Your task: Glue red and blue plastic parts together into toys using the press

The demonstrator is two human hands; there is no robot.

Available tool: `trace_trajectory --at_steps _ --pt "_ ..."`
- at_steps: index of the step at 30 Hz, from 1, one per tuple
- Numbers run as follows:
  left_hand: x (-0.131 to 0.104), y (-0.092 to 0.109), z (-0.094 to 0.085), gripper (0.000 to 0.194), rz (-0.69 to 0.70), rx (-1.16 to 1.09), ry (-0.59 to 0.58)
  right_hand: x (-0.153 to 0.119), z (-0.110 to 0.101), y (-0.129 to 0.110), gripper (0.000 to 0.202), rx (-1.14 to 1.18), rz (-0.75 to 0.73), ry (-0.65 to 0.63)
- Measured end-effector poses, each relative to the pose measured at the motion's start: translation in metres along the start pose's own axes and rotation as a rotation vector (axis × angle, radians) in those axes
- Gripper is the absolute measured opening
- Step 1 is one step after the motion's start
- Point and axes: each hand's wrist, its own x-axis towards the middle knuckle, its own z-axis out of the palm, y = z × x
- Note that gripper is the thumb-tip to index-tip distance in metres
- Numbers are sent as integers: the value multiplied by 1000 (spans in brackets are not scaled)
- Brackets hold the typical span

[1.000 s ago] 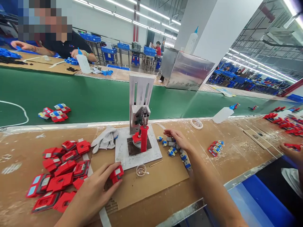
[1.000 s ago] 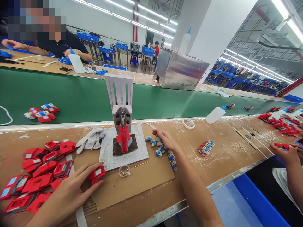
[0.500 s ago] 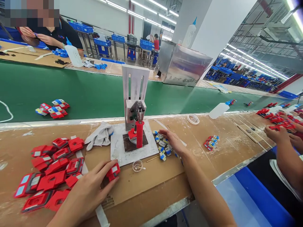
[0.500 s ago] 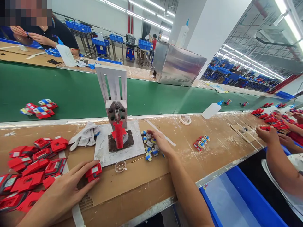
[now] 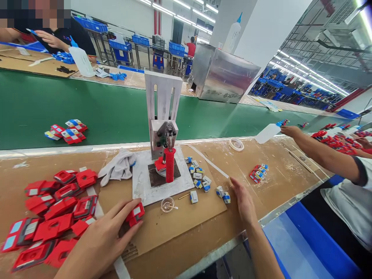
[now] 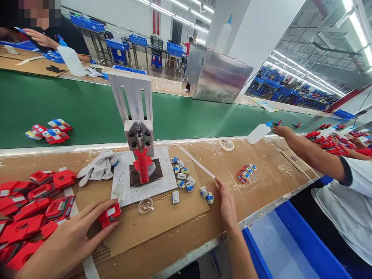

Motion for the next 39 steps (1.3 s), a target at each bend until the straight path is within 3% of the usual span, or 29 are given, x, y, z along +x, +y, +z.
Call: trace_trajectory --at_steps 2,4,7,11,22,25,27,28,31,33,35,39 --pt "0 1 0 43 -2 3 6 -20 12 -6 60 29 69 -16" --pt "1 3 -1 45 4 11 28 -23 33 -22 64 82 111 -1" --pt "1 4 -3 45 21 20 21 -1 65 -46 70 127 123 36" --pt "-1 2 -1 42 17 17 -11 34 87 -58 68 209 114 -57" --pt "4 11 -7 37 -34 -104 67 36 82 -46 55 156 -119 -268" --pt "3 10 -10 37 -110 -188 213 47 73 -53 49 188 -91 -130" --pt "1 9 -10 41 -194 -276 291 49 61 -64 38 145 -156 -46" --pt "0 8 -9 43 -242 -334 317 48 56 -72 30 96 -231 -100" --pt "-2 7 -8 48 -356 -530 356 34 48 -96 13 -161 -533 -492" --pt "-2 7 -7 50 -391 -612 373 22 51 -103 10 -355 -686 -630" --pt "-1 6 -6 50 -390 -637 377 15 56 -98 9 -479 -756 -605" --pt "-2 3 -4 51 -375 -649 362 13 53 -70 7 -581 -745 -495"
